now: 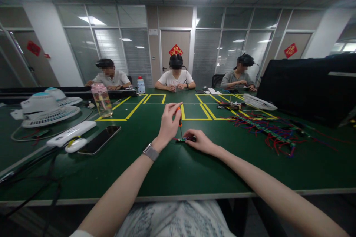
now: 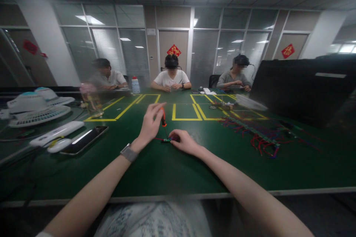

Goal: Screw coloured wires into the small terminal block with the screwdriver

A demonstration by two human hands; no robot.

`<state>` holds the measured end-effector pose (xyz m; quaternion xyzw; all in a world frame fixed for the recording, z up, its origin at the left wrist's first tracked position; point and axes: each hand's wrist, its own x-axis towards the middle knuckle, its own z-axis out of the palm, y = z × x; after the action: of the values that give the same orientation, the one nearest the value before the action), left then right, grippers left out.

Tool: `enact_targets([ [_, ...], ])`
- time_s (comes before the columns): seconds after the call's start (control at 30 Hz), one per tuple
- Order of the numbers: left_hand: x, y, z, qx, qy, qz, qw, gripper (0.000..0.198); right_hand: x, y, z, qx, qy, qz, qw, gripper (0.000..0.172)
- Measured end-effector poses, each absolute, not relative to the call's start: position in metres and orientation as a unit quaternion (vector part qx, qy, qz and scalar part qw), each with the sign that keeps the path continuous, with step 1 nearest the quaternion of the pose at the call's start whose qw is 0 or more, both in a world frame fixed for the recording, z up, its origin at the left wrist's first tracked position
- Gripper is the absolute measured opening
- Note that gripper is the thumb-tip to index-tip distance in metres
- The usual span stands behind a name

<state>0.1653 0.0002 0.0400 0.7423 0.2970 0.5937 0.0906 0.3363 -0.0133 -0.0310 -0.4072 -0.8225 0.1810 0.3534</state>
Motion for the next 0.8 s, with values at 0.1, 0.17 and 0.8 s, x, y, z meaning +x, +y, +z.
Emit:
enact_targets([
  [0.1,0.1664,0.0011,0.0387,0.749,0.272,0.591,0.129,0.033,0.3366,-0.0128,-0.0316,-0.411,-0.822,0.179,0.351,0.016],
  [0.17,0.1665,-0.0002,0.0385,0.749,0.273,0.593,0.113,0.029,0.3370,-0.0121,-0.0323,-0.413,-0.821,0.175,0.352,0.016],
  [0.8,0.1677,0.0007,0.0403,0.714,0.298,0.614,0.158,0.027,0.3378,-0.0102,-0.0357,-0.414,-0.818,0.181,0.357,0.017],
])
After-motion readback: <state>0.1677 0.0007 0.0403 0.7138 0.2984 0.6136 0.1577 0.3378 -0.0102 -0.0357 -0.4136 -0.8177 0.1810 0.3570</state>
